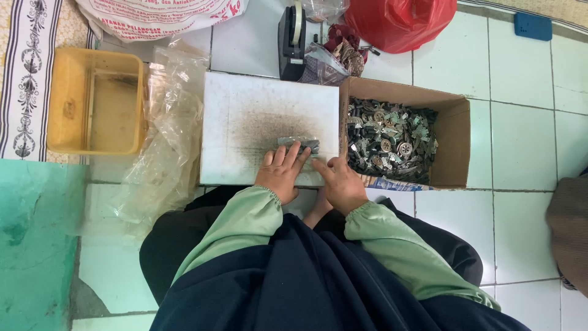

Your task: Picking up small metal parts from a box and placing them into a small plastic bag while sitting on the floor.

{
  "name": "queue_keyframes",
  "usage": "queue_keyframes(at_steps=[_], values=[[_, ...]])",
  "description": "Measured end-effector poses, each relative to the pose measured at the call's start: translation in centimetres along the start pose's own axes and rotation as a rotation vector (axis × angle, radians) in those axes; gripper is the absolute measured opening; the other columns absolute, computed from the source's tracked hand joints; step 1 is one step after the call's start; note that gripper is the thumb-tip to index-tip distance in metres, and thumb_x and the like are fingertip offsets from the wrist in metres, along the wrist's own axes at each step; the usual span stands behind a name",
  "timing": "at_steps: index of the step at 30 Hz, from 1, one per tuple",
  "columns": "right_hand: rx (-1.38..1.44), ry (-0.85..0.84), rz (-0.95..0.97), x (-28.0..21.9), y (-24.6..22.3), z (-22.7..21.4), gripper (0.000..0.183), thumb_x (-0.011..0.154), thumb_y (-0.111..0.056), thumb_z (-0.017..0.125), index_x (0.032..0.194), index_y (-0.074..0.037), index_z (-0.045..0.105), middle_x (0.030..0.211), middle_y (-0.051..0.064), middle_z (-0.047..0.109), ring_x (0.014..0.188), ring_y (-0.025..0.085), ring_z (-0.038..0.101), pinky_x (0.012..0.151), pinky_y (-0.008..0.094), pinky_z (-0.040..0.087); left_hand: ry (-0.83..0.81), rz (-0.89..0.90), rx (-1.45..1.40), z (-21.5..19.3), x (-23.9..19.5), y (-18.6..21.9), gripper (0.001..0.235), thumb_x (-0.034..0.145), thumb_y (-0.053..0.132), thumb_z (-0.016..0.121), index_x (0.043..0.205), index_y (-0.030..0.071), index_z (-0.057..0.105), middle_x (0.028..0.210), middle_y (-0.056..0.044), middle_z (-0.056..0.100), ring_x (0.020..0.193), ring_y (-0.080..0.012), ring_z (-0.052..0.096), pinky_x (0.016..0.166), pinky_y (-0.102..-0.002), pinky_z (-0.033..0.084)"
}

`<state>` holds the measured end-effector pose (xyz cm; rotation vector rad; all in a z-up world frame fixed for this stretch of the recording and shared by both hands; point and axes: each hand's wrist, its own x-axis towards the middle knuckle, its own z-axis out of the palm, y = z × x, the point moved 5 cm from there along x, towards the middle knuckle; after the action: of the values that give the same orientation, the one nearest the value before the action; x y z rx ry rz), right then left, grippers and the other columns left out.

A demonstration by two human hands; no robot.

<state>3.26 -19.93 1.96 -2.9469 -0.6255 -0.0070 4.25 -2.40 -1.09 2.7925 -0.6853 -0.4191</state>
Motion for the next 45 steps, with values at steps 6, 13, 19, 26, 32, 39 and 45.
queue_keyframes(at_steps=[6, 13, 19, 26, 32, 39, 45], values=[[-0.236, 0.176, -0.220, 0.8, -0.9, 0.4, 0.069, 0.088, -0.009, 0.050, 0.152, -0.037, 0.049, 0.103, 0.005, 0.043, 0.078, 0.024, 0.059, 0.064, 0.037, 0.050, 0.129, 0.025, 0.054, 0.8, 0.1, 0.0, 0.111, 0.080, 0.039, 0.077, 0.168, 0.021, 0.012, 0.165, -0.014, 0.021, 0.134, -0.0339, 0.029, 0.103, -0.047, 0.023], [-0.262, 0.170, -0.249, 0.4, -0.9, -0.4, 0.066, 0.088, -0.009, 0.049, 0.148, -0.036, 0.053, 0.108, 0.006, 0.044, 0.076, 0.022, 0.056, 0.064, 0.035, 0.048, 0.019, 0.013, 0.019, 1.0, 0.4, -0.1, 0.113, 0.081, 0.038, 0.075, 0.168, 0.023, 0.004, 0.169, -0.014, 0.014, 0.140, -0.0367, 0.024, 0.106, -0.049, 0.020], [-0.261, 0.112, -0.189, 0.3, -0.6, 0.6, 0.075, 0.086, -0.012, 0.050, 0.157, -0.034, 0.041, 0.114, 0.007, 0.049, 0.090, 0.026, 0.063, 0.068, 0.036, 0.050, -0.011, 0.005, 0.035, 0.6, 0.2, 0.1, 0.113, 0.083, 0.038, 0.073, 0.168, 0.023, 0.001, 0.169, -0.015, 0.012, 0.140, -0.0368, 0.024, 0.107, -0.049, 0.020], [0.012, 0.118, -0.100, 0.9, 0.6, 0.6, 0.055, 0.097, -0.014, 0.045, 0.148, -0.035, 0.054, 0.127, 0.008, 0.047, 0.099, 0.029, 0.061, 0.086, 0.043, 0.050, 0.008, -0.016, -0.113, -2.5, -0.5, 0.2, 0.107, 0.082, 0.040, 0.072, 0.167, 0.022, 0.009, 0.165, -0.015, 0.016, 0.140, -0.0339, 0.025, 0.107, -0.049, 0.021], [0.012, 0.152, -0.254, 3.7, -0.4, -1.9, 0.044, 0.100, -0.032, 0.054, 0.144, -0.029, 0.057, 0.144, 0.013, 0.046, 0.119, 0.033, 0.055, 0.096, 0.048, 0.045, 0.369, 0.094, -0.115, -2.2, -0.5, -0.9, 0.060, 0.085, 0.039, 0.074, 0.137, 0.020, 0.050, 0.151, -0.008, 0.035, 0.134, -0.0289, 0.039, 0.106, -0.050, 0.032], [0.033, 0.166, -0.367, 3.5, -0.1, -1.0, 0.068, 0.089, -0.047, 0.074, 0.150, -0.022, 0.052, 0.148, 0.016, 0.048, 0.123, 0.035, 0.053, 0.102, 0.052, 0.042, 0.767, 0.316, 0.036, -3.8, -0.6, -0.8, 0.007, 0.095, 0.023, 0.065, 0.094, 0.016, 0.063, 0.098, -0.003, 0.054, 0.107, -0.0238, 0.057, 0.089, -0.043, 0.045], [0.147, 0.252, -0.381, 4.8, 0.8, -1.2, 0.039, 0.093, -0.023, 0.069, 0.132, -0.023, 0.068, 0.138, 0.013, 0.058, 0.122, 0.033, 0.056, 0.102, 0.052, 0.042, 0.777, 0.263, -0.060, -4.7, -0.4, -1.1, 0.011, 0.096, 0.025, 0.064, 0.098, 0.014, 0.067, 0.096, -0.003, 0.062, 0.109, -0.0253, 0.061, 0.092, -0.045, 0.047]])
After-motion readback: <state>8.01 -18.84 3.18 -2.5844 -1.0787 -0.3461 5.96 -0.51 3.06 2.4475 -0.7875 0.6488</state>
